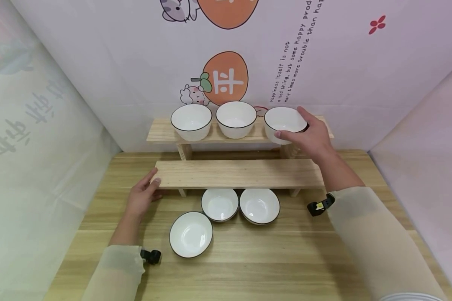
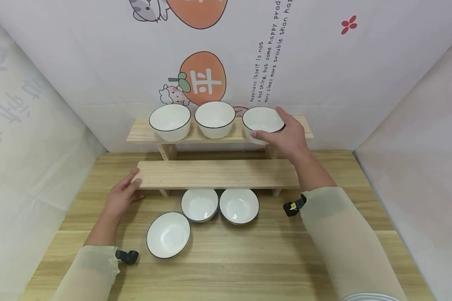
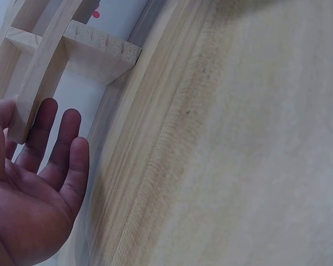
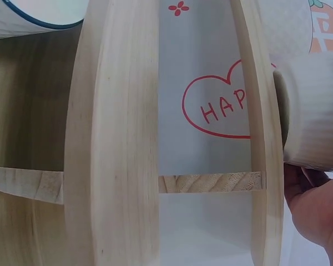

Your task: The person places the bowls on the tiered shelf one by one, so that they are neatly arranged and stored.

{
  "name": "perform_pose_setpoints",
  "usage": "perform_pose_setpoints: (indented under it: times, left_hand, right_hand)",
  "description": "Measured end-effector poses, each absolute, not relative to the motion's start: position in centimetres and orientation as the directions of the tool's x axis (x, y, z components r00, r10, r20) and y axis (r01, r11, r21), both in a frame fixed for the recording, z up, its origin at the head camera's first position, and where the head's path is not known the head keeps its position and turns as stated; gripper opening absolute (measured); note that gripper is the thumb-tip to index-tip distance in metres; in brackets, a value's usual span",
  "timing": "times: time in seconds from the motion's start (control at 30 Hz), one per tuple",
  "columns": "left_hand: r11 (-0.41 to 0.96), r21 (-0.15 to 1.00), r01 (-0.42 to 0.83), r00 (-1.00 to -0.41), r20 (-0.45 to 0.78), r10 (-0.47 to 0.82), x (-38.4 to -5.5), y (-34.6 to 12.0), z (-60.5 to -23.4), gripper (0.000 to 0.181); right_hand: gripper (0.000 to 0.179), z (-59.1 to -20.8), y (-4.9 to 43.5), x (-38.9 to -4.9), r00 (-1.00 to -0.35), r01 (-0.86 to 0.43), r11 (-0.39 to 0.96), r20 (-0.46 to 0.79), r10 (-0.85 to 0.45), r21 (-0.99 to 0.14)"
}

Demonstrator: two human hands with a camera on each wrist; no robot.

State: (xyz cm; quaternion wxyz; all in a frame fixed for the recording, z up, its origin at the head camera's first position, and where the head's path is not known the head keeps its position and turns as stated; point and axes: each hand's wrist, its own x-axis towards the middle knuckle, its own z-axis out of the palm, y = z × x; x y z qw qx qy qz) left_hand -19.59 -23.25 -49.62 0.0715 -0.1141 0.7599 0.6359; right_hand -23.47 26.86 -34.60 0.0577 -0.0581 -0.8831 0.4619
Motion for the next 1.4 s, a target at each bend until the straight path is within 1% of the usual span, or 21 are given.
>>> perform_pose_setpoints:
  times: [0.43, 0.63, 0.77, 1.13, 1.4]
  left_hand:
    - [0.172, 0.958, -0.228, -0.973, -0.216, -0.085, -19.4, -23.4, -50.1, 0.063]
    - [0.162, 0.952, -0.258, -0.966, -0.249, -0.077, -18.6, -22.6, -47.7, 0.058]
    - [0.171, 0.951, -0.256, -0.966, -0.248, -0.069, -18.1, -22.0, -46.6, 0.058]
    - [0.165, 0.956, -0.241, -0.969, -0.229, -0.09, -19.3, -23.2, -49.6, 0.06]
    - [0.161, 0.962, -0.22, -0.974, -0.208, -0.091, -19.3, -23.0, -49.8, 0.061]
  right_hand:
    - [0.124, -34.6, 26.3, -25.0, -0.983, 0.048, 0.587, 0.068, 0.173, -0.808]
    - [0.125, -34.6, 26.0, -25.3, -0.981, 0.048, 0.575, 0.071, 0.183, -0.817]
    - [0.126, -34.6, 26.1, -25.4, -0.981, 0.044, 0.58, 0.075, 0.18, -0.814]
    - [0.127, -34.7, 26.3, -25.4, -0.987, 0.016, 0.615, 0.086, 0.136, -0.789]
    - [0.128, -34.7, 26.9, -24.8, -0.99, 0.0, 0.558, 0.078, 0.116, -0.83]
